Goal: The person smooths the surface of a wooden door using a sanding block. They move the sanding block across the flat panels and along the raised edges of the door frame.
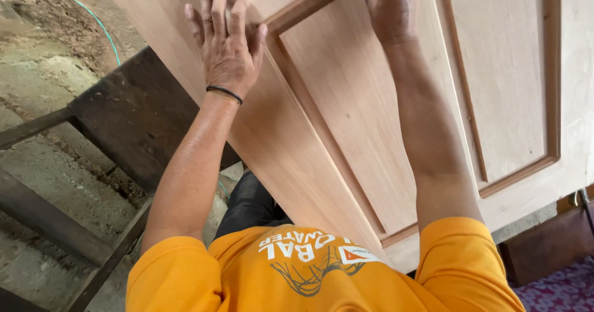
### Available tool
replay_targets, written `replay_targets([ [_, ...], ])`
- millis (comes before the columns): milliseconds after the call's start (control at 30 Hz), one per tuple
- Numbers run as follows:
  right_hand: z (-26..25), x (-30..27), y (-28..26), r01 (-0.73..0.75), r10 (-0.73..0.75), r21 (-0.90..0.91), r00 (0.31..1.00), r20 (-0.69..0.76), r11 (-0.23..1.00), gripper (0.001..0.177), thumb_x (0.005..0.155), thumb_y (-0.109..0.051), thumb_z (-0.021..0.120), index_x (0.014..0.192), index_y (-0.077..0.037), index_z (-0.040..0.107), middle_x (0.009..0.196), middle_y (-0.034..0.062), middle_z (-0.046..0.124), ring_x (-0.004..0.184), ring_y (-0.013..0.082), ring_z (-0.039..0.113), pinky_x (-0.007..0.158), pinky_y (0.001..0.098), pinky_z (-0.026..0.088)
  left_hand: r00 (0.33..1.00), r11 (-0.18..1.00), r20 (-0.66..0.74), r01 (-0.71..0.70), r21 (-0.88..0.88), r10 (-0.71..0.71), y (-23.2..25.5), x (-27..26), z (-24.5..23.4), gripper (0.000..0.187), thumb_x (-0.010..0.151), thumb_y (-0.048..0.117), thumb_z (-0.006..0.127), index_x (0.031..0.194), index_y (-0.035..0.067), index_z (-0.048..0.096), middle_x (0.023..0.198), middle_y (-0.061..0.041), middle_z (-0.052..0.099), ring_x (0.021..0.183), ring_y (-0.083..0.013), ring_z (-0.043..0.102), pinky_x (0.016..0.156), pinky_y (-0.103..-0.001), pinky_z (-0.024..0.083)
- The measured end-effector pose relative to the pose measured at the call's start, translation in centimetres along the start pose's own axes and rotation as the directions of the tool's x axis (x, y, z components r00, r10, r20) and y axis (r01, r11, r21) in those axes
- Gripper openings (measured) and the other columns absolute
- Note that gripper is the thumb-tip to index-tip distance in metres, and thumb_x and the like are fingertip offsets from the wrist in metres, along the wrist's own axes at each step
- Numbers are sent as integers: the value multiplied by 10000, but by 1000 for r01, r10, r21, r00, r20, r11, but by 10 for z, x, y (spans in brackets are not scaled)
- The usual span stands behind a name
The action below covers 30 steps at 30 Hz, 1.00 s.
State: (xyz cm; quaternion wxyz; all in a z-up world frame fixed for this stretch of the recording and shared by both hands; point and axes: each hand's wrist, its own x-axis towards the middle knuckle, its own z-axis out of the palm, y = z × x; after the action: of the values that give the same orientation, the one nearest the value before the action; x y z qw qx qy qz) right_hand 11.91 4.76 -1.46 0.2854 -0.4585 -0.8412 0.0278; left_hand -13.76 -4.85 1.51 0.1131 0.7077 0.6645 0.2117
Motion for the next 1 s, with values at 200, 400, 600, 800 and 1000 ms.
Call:
replay_targets([
  [200, -66, -89, -24, -161, 170, -88, 980, 105, 983, 131, 802, 141, 475, 781, 20, 430, 724, 128, 420, 657, 272, 428, 684, 433, 394, 999, 999, 3, 37, -15, -37, 3, 8, -6, 325, 912, 229, 581, 1161, 77, 437, 1281, -135, 255, 1227, -311, 118, 1016, -507, 32],
  [400, -28, -48, -12, -159, 173, -179, 983, 67, 971, 106, 862, -14, 464, 935, 53, 426, 903, 198, 384, 777, 364, 393, 717, 485, 303, 998, 999, 48, 26, 28, -27, -1, 7, -1, 437, 805, 303, 612, 1129, 83, 420, 1274, -161, 282, 1218, -318, 132, 992, -520, 29],
  [600, -58, -96, -12, -304, 295, 48, 946, 136, 951, 282, 912, 14, 467, 1134, 44, 298, 1103, 236, 364, 1017, 387, 358, 881, 471, 312, 993, 995, 108, 46, 94, -56, -2, 8, 7, 528, 865, 393, 554, 1192, -1, 425, 1282, -257, 225, 1204, -358, 126, 971, -531, 23],
  [800, -169, -246, -44, -412, 368, 231, 905, 212, 881, 400, 891, 136, 458, 1240, 72, 273, 1307, 227, 250, 1252, 354, 219, 1059, 436, 244, 898, 923, 294, 236, 305, -327, 1, -1, 15, 665, 998, 517, 418, 1350, 58, 90, 1383, -211, 63, 1293, -310, 24, 1058, -435, 2],
  [1000, -230, -341, -71, -661, 662, -45, 749, 22, 749, 166, 813, 70, 615, 749, 31, 467, 953, 140, 411, 891, 287, 336, 732, 405, 331, 927, 913, 262, 158, 376, -268, 35, -24, 19, 587, 1194, 421, 504, 1388, 75, 71, 1411, -141, 6, 1316, -304, -36, 1132, -421, -56],
])
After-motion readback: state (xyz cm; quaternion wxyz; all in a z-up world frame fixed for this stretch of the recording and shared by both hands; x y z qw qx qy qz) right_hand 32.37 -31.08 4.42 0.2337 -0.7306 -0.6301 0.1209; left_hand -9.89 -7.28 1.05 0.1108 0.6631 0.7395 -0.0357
